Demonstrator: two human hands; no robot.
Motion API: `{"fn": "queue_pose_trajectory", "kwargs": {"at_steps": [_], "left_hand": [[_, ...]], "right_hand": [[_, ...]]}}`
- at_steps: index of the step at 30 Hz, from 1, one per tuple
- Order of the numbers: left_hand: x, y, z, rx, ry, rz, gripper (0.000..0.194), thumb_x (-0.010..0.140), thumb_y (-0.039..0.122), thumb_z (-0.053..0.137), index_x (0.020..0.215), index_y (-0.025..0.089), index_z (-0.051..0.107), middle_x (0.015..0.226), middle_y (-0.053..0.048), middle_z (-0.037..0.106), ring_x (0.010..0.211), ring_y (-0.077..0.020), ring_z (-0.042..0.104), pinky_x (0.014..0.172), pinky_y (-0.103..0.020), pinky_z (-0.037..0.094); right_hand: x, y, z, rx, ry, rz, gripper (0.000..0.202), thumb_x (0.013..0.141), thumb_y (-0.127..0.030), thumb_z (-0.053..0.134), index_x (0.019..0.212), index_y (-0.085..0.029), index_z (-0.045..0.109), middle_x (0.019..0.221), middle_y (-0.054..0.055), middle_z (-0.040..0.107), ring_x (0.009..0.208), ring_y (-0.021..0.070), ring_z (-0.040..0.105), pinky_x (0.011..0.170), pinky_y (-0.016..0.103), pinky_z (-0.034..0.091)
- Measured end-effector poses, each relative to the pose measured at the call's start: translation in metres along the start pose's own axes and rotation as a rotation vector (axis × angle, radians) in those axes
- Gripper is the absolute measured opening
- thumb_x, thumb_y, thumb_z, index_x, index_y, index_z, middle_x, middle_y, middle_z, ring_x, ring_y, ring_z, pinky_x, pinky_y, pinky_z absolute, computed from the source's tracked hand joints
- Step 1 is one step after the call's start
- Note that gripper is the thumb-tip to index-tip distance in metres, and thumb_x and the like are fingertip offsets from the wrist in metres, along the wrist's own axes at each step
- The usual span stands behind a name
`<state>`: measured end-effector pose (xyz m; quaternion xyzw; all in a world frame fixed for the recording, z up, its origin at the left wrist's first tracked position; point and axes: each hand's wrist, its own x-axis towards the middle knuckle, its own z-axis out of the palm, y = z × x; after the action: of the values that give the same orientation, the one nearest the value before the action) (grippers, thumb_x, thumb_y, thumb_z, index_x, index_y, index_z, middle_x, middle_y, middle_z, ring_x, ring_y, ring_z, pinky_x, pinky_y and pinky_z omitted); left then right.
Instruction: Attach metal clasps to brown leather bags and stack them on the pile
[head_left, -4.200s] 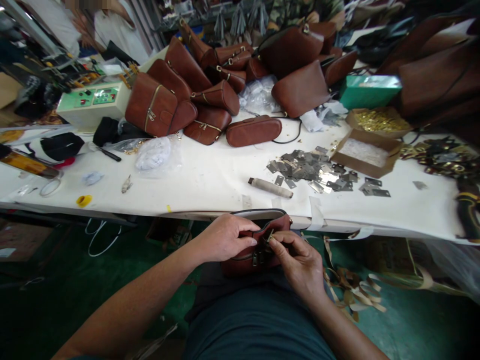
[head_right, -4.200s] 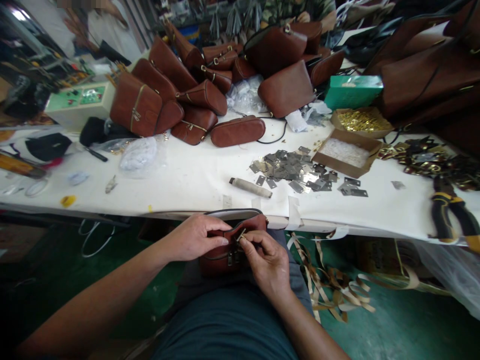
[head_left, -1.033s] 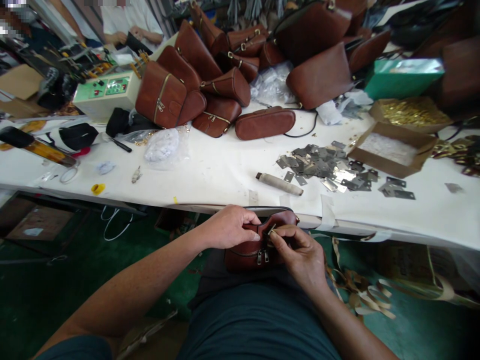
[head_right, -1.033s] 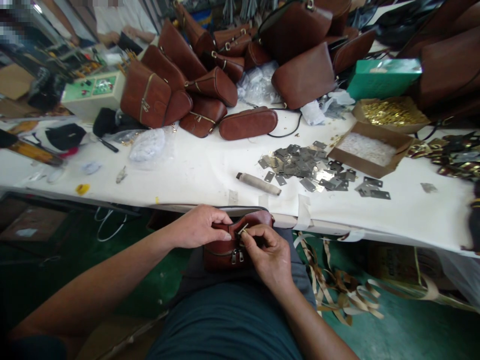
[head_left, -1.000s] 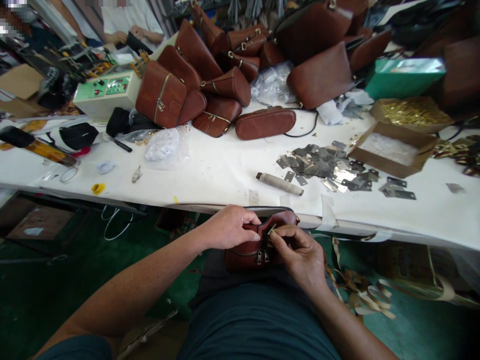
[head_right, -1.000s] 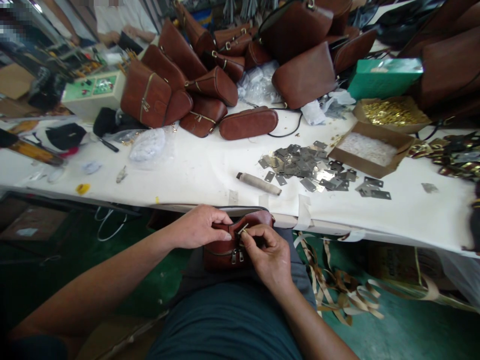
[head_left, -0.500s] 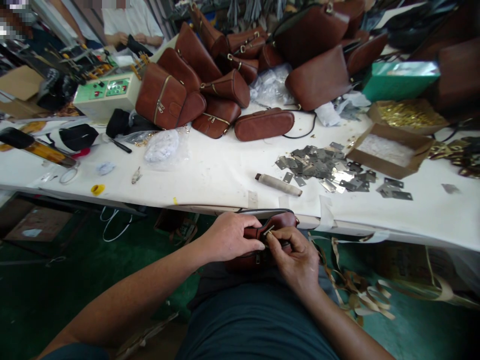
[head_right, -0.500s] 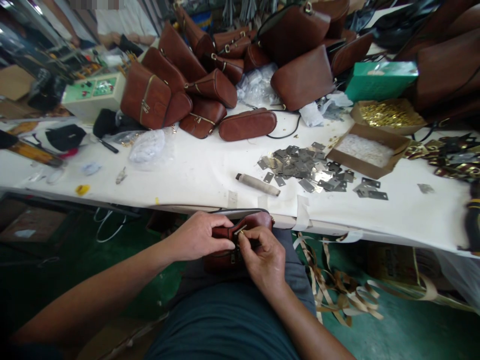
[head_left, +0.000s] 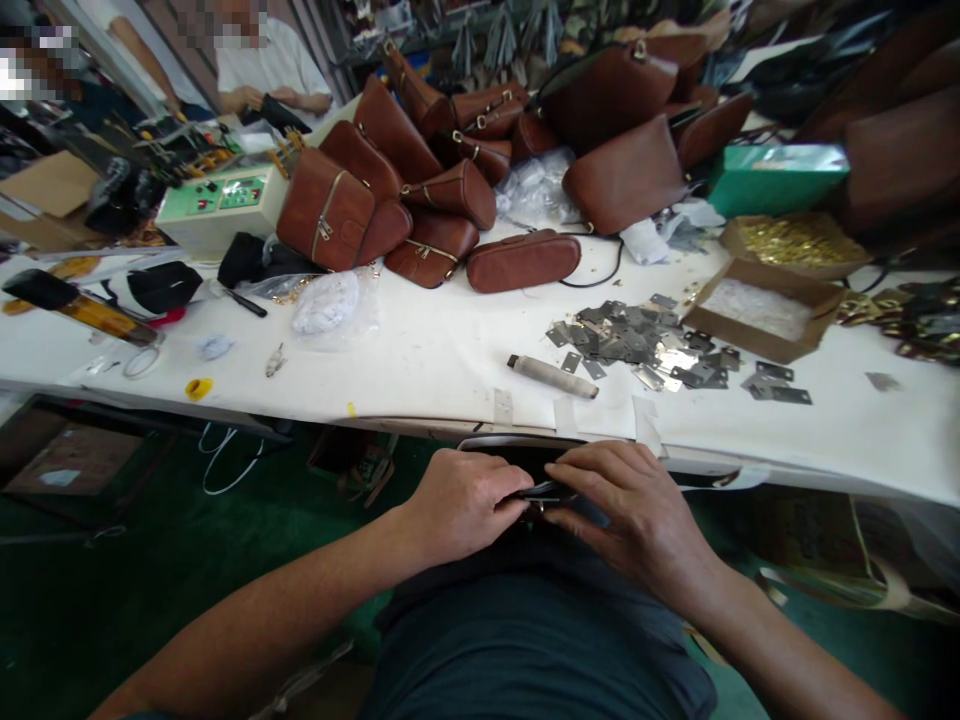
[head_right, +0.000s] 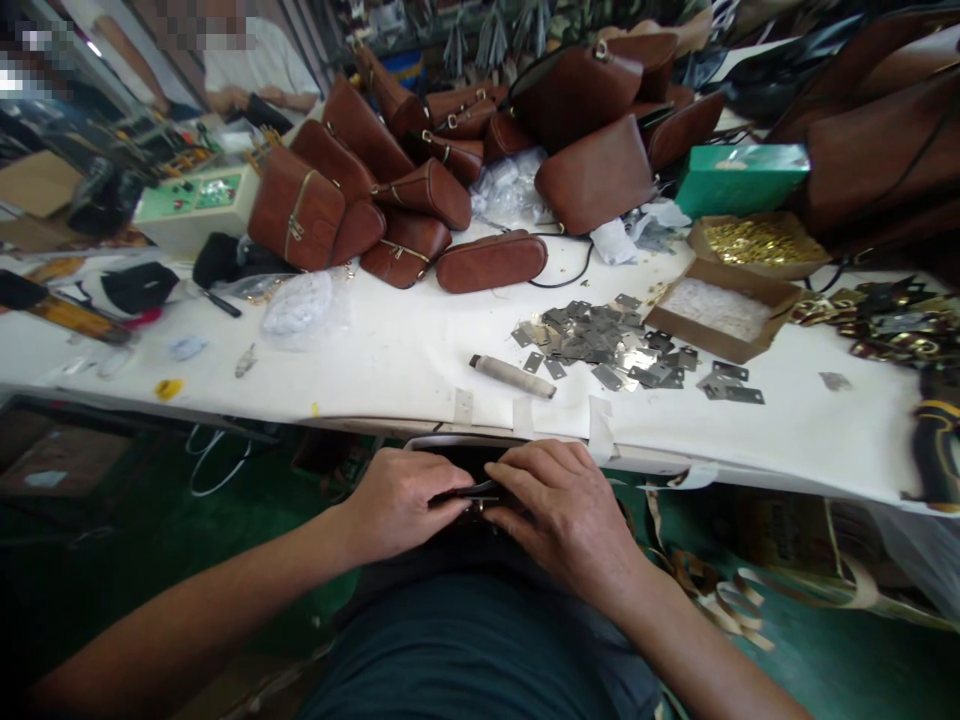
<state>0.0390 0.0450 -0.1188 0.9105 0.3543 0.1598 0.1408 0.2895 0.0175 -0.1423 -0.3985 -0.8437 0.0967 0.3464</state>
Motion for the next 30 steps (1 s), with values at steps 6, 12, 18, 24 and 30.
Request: {"fn": "queue_pose_trajectory", "kwargs": {"at_steps": [6, 12, 18, 24, 30], "left_hand": [[-0.009, -0.001, 0.000, 0.063, 0.018, 0.104, 0.018, 0.102, 0.028, 0.058, 0.103, 0.022, 0.074, 0.090, -0.001, 0.077, 0.079, -0.0138, 0.072, 0.069, -0.028, 0.048], [-0.013, -0.001, -0.005, 0.084, 0.040, 0.199, 0.014, 0.100, 0.021, 0.059, 0.105, 0.020, 0.072, 0.095, -0.001, 0.077, 0.082, -0.0135, 0.071, 0.072, -0.029, 0.050], [-0.020, 0.001, -0.006, 0.142, 0.080, 0.278, 0.013, 0.097, 0.018, 0.062, 0.105, 0.019, 0.072, 0.095, 0.000, 0.078, 0.077, -0.0135, 0.068, 0.065, -0.032, 0.046], [-0.026, 0.003, -0.013, 0.157, 0.193, 0.328, 0.009, 0.093, 0.014, 0.067, 0.101, 0.017, 0.069, 0.104, 0.000, 0.079, 0.076, -0.0132, 0.065, 0.063, -0.033, 0.042], [-0.036, 0.005, -0.026, 0.214, 0.220, 0.285, 0.006, 0.094, 0.012, 0.065, 0.094, 0.018, 0.068, 0.085, 0.000, 0.074, 0.070, -0.0119, 0.060, 0.063, -0.032, 0.040]], "right_hand": [[0.002, 0.006, 0.016, 0.156, -0.076, -0.065, 0.022, 0.098, -0.028, 0.071, 0.118, -0.021, 0.067, 0.104, 0.007, 0.077, 0.094, 0.0202, 0.071, 0.085, 0.038, 0.047], [-0.008, 0.003, 0.022, 0.205, -0.045, -0.041, 0.007, 0.095, -0.024, 0.073, 0.101, -0.022, 0.069, 0.085, 0.002, 0.074, 0.074, 0.0167, 0.067, 0.074, 0.034, 0.045], [-0.013, 0.000, 0.021, 0.249, -0.076, -0.046, 0.012, 0.096, -0.021, 0.070, 0.107, -0.023, 0.066, 0.096, 0.003, 0.076, 0.084, 0.0183, 0.070, 0.081, 0.035, 0.047], [-0.013, -0.012, 0.019, 0.242, -0.006, -0.103, 0.025, 0.092, -0.010, 0.067, 0.112, -0.024, 0.064, 0.097, 0.003, 0.077, 0.085, 0.0196, 0.071, 0.080, 0.037, 0.047], [0.001, -0.033, 0.015, 0.140, 0.082, -0.095, 0.024, 0.092, -0.012, 0.069, 0.113, -0.024, 0.067, 0.107, 0.006, 0.076, 0.105, 0.0251, 0.071, 0.090, 0.041, 0.051]]}}
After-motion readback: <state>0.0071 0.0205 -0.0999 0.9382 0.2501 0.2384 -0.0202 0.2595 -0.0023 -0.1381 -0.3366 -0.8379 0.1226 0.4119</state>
